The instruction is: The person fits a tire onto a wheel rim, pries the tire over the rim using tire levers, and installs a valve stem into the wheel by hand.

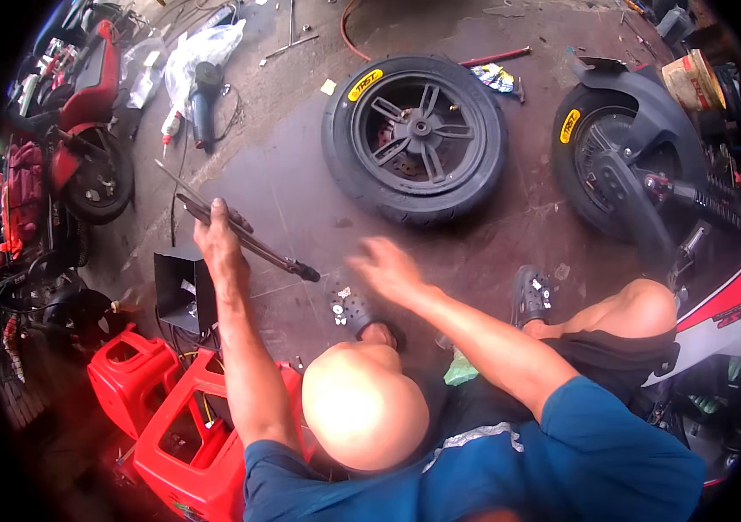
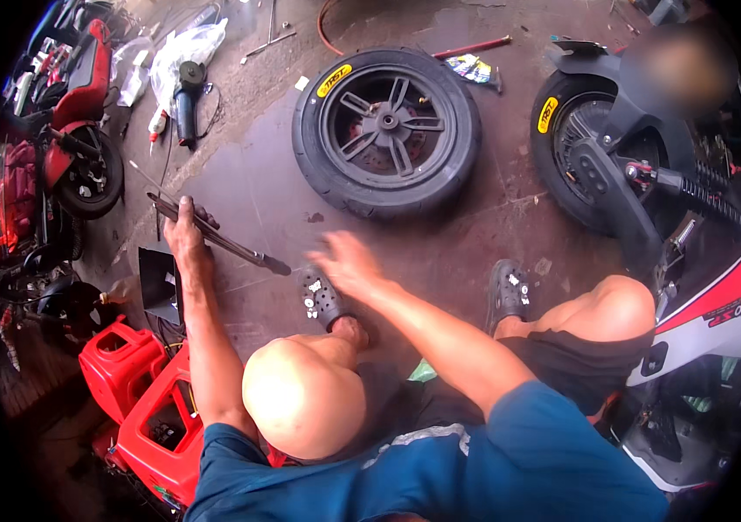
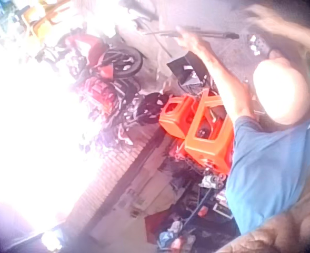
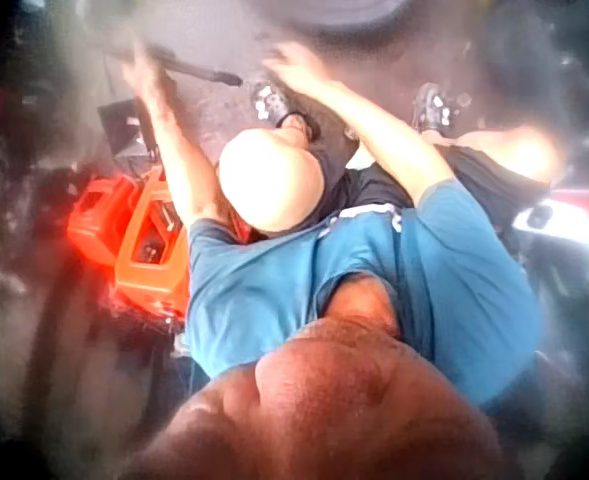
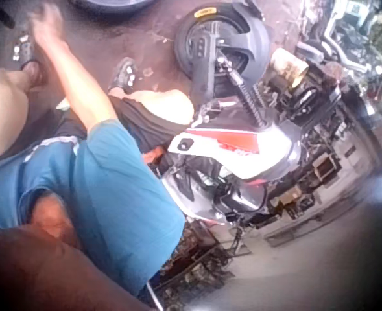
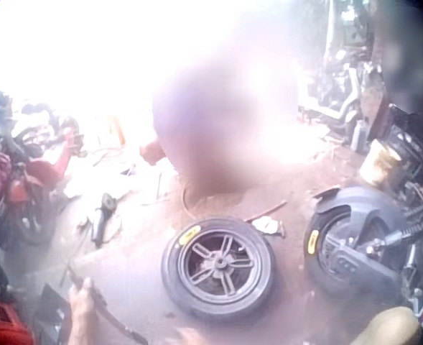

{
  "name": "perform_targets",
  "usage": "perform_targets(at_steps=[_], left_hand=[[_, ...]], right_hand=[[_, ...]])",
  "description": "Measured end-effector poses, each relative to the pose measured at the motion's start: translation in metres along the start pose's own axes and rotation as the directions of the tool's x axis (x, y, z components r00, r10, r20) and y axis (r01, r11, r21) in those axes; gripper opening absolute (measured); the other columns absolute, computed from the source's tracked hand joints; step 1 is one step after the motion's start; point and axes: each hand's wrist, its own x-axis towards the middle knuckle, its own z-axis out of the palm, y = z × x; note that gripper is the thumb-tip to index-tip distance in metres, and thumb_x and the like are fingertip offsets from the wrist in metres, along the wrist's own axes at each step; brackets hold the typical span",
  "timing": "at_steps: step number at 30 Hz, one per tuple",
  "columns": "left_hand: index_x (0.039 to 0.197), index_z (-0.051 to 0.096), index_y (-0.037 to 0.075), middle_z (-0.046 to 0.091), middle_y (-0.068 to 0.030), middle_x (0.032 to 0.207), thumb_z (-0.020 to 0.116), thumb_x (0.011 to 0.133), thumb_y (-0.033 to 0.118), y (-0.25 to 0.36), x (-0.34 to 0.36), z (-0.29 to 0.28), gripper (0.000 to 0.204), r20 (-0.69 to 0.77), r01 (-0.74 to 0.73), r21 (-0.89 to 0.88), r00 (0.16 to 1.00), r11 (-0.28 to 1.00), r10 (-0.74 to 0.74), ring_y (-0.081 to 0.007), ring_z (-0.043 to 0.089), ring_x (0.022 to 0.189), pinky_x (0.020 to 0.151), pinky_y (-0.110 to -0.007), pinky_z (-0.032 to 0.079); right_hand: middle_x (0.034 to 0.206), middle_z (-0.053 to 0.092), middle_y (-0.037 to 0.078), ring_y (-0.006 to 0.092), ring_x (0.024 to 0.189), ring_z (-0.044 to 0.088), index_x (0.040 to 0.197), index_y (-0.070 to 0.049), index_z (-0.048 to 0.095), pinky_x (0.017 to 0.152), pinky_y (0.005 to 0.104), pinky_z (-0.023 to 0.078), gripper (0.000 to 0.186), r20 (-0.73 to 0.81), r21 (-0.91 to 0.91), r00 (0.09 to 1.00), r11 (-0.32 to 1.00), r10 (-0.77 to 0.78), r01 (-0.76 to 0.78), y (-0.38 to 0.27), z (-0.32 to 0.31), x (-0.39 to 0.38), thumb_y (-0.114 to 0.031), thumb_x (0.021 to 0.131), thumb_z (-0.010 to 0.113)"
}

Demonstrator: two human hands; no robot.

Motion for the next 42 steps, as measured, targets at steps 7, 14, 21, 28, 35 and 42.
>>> perform_targets(at_steps=[7, 14, 21, 28, 35, 42], left_hand=[[0.084, 0.049, 0.003, 0.052, -0.0063, 0.063, 0.054, 0.085, 0.017, -0.137, 0.059, -0.01, 0.015, 0.144, 0.282, 0.541, 0.897, 0.793, -0.418, -0.0169, 0.05, 0.045, 0.04, -0.033, 0.042], [0.123, 0.049, -0.008, 0.056, -0.0226, 0.119, 0.063, 0.084, 0.012, -0.175, 0.004, 0.012, 0.046, 0.146, -0.137, 0.582, 0.987, 0.802, 0.062, -0.0287, 0.054, 0.109, 0.096, -0.036, 0.041], [0.122, 0.047, -0.004, 0.061, -0.0138, 0.098, 0.062, 0.089, 0.035, -0.17, -0.03, 0.1, 0.053, 0.254, 0.347, 0.046, 0.903, 0.937, -0.347, -0.0201, 0.063, 0.085, 0.067, -0.03, 0.052], [0.105, 0.054, 0.007, 0.058, -0.0022, 0.087, 0.057, 0.091, 0.043, -0.182, -0.015, 0.125, 0.04, 0.434, 0.588, -0.255, 0.779, 0.768, -0.452, -0.0129, 0.056, 0.069, 0.062, -0.027, 0.048], [0.115, 0.055, -0.005, 0.066, -0.018, 0.099, 0.049, 0.093, 0.045, -0.007, 0.004, 0.131, 0.055, 0.492, 0.184, -0.291, 0.87, 0.939, -0.018, -0.0271, 0.065, 0.086, 0.075, -0.038, 0.05], [0.119, 0.055, -0.001, 0.063, -0.0124, 0.1, 0.056, 0.09, 0.023, 0.233, -0.078, 0.145, 0.038, 0.344, -0.931, 0.051, 0.356, 0.361, 0.869, -0.0184, 0.065, 0.082, 0.066, -0.025, 0.055]], right_hand=[[0.115, 0.057, 0.016, 0.0339, 0.106, 0.055, 0.113, -0.006, 0.057, 0.088, 0.0414, 0.045, 0.04, -0.249, 0.03, 0.921, 0.953, 0.299, -0.301, 0.06, -0.035, -0.046, -0.037, 0.087, 0.058], [0.131, 0.043, 0.018, 0.036, 0.126, 0.037, 0.127, -0.004, 0.047, 0.105, 0.0474, 0.031, 0.062, -0.191, -0.36, 0.965, 0.927, -0.18, 0.102, 0.026, -0.03, -0.023, -0.028, 0.076, 0.07], [0.138, 0.036, 0.027, 0.0396, 0.131, 0.033, 0.142, 0.005, 0.021, 0.11, 0.0481, 0.024, 0.107, 0.108, -0.689, 0.966, 0.683, -0.233, 0.242, -0.017, -0.051, 0.109, -0.05, 0.068, 0.075], [0.119, 0.051, 0.028, 0.038, 0.111, 0.053, 0.137, 0.008, 0.029, 0.097, 0.0453, 0.041, 0.112, 0.238, -0.659, 0.961, 0.703, -0.141, 0.266, -0.027, -0.057, 0.133, -0.058, 0.058, 0.076], [0.102, 0.065, 0.017, 0.027, 0.096, 0.062, 0.115, 0.008, 0.054, 0.087, 0.0381, 0.049, 0.084, 0.323, -0.318, 0.929, 0.904, -0.18, 0.285, -0.151, -0.175, 0.154, -0.056, 0.065, 0.073], [0.098, 0.065, 0.014, 0.0196, 0.087, 0.063, 0.111, 0.005, 0.06, 0.079, 0.0311, 0.051, 0.068, 0.38, 0.35, 0.842, 0.902, -0.383, 0.252, -0.265, -0.281, 0.055, -0.052, 0.075, 0.067]])
